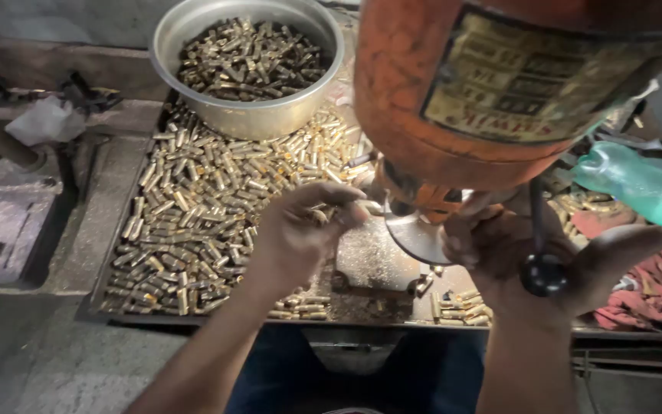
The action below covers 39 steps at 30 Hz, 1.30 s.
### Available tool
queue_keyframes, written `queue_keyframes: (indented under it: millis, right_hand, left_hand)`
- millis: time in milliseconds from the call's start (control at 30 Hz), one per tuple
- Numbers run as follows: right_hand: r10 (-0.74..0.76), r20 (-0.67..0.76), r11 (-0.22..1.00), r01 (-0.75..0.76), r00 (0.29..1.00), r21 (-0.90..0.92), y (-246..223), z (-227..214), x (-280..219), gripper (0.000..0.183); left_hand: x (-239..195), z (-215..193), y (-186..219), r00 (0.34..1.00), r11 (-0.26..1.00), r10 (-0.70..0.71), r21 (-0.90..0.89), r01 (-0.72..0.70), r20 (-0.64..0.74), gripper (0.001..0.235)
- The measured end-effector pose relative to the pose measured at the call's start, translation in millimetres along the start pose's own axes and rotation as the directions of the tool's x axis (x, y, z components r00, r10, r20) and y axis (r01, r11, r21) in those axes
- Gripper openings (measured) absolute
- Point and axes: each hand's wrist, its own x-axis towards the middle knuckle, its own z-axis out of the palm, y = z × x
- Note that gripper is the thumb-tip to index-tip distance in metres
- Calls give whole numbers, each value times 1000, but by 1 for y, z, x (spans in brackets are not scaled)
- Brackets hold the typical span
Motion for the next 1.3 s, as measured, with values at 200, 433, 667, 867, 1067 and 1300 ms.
queue_keyframes:
  millis: [200, 433, 667, 867, 1067, 1300]
  right_hand:
    - [-214, 81, 863, 227, 973, -452, 20, 16, 11, 125]
    - [-225, 108, 833, 248, 968, -495, 24, 14, 3, 120]
    - [-372, -227, 859, 241, 900, -452, 29, 19, 9, 115]
    - [-387, -242, 823, 215, 890, -526, 33, 29, 13, 115]
    - [-350, -127, 820, 238, 928, -521, 32, 24, 12, 116]
    - [-319, -39, 787, 242, 947, -567, 31, 26, 11, 116]
  left_hand:
    - [10, -60, 10, 787, 695, -572, -648, 313, -234, 26]
    - [69, -87, 35, 841, 911, -406, -227, 343, -358, 34]
    - [184, -118, 27, 901, 954, 283, 192, -230, -328, 34]
    - [204, -124, -12, 990, 419, -135, 903, 94, -40, 56]
    - [243, -148, -103, 734, 74, -641, 970, -230, 223, 58]
    - [260, -151, -79, 553, -250, -822, 958, -141, -134, 56]
